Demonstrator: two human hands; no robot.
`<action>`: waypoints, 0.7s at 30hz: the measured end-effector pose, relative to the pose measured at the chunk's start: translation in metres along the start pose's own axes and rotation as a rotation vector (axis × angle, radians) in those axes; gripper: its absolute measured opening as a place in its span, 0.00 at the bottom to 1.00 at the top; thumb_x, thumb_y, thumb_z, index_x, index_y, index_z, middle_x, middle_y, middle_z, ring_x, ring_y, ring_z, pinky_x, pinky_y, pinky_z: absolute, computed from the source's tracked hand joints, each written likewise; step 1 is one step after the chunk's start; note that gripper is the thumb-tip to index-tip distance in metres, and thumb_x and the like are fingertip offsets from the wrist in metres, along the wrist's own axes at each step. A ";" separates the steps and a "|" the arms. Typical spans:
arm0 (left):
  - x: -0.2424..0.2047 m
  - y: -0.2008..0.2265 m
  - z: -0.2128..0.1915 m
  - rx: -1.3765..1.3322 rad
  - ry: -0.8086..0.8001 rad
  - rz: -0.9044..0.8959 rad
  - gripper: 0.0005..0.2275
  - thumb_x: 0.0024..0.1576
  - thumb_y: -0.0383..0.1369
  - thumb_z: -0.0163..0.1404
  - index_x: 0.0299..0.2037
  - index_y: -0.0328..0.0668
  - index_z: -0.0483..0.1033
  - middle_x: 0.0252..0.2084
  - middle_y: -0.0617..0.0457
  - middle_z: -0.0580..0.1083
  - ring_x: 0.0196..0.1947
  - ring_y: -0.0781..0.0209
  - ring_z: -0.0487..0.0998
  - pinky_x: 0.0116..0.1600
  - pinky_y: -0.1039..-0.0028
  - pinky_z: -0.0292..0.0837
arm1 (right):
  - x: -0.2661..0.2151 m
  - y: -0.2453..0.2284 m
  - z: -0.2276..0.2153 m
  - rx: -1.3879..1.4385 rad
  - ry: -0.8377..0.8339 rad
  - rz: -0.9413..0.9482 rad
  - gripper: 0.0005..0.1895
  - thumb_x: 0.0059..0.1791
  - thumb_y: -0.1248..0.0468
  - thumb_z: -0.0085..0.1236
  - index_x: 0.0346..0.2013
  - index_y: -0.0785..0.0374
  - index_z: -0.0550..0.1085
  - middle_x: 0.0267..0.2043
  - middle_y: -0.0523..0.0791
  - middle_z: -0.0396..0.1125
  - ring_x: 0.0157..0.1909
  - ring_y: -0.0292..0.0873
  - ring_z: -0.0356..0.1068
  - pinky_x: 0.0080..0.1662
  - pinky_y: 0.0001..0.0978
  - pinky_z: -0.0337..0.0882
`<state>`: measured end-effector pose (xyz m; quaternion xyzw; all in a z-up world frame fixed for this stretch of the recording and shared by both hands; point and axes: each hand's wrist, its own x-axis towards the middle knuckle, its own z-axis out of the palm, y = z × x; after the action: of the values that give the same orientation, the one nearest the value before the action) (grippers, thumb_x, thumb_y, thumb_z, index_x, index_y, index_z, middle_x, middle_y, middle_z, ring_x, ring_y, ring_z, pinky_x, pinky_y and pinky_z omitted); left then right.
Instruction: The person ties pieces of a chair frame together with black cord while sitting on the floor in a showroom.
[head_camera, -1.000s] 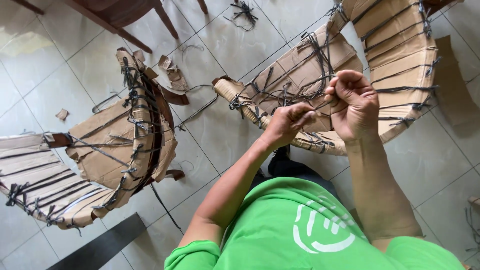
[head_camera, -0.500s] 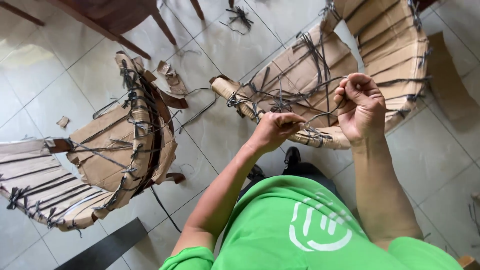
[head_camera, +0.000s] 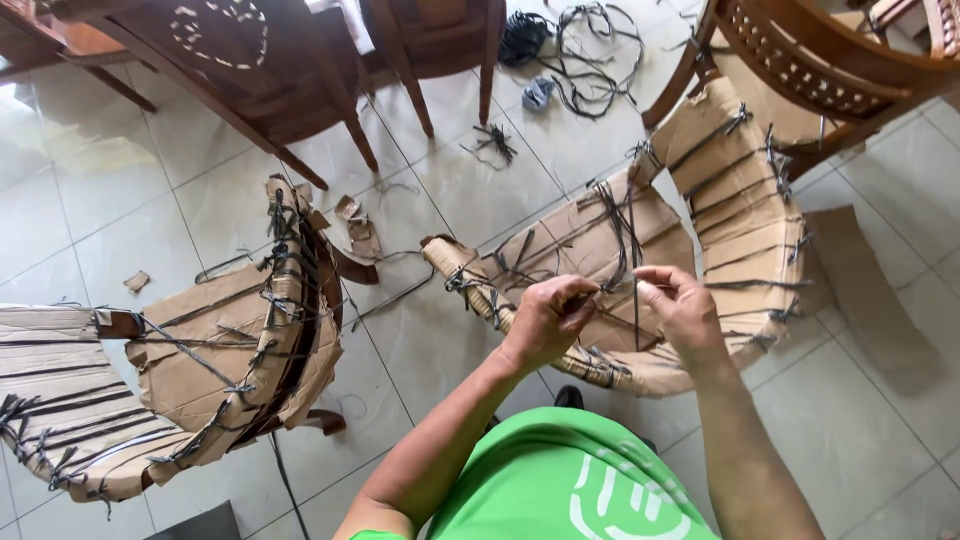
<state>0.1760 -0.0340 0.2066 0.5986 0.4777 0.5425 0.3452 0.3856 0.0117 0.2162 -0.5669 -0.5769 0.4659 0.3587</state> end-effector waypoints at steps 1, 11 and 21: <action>0.003 0.007 -0.001 0.007 0.006 0.010 0.06 0.56 0.27 0.56 0.42 0.46 0.83 0.32 0.49 0.78 0.35 0.48 0.82 0.40 0.66 0.77 | 0.001 -0.002 -0.001 0.004 -0.002 -0.012 0.11 0.53 0.66 0.62 0.50 0.61 0.79 0.46 0.49 0.73 0.44 0.40 0.72 0.48 0.36 0.75; 0.014 0.015 0.012 -0.014 -0.099 -0.001 0.06 0.58 0.26 0.54 0.43 0.43 0.81 0.37 0.44 0.79 0.41 0.45 0.82 0.43 0.65 0.76 | 0.000 -0.036 0.004 0.060 -0.169 -0.468 0.12 0.48 0.64 0.64 0.44 0.62 0.84 0.42 0.51 0.75 0.47 0.45 0.76 0.50 0.39 0.74; 0.022 0.033 0.014 -0.014 -0.037 0.057 0.06 0.62 0.33 0.53 0.35 0.42 0.76 0.54 0.44 0.76 0.56 0.34 0.76 0.56 0.52 0.72 | 0.002 -0.027 0.007 -0.102 0.017 -0.485 0.04 0.51 0.62 0.64 0.35 0.58 0.81 0.36 0.44 0.73 0.37 0.39 0.72 0.37 0.27 0.72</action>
<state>0.1949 -0.0213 0.2420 0.6194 0.4502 0.5444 0.3425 0.3701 0.0144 0.2393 -0.4331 -0.7160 0.3315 0.4358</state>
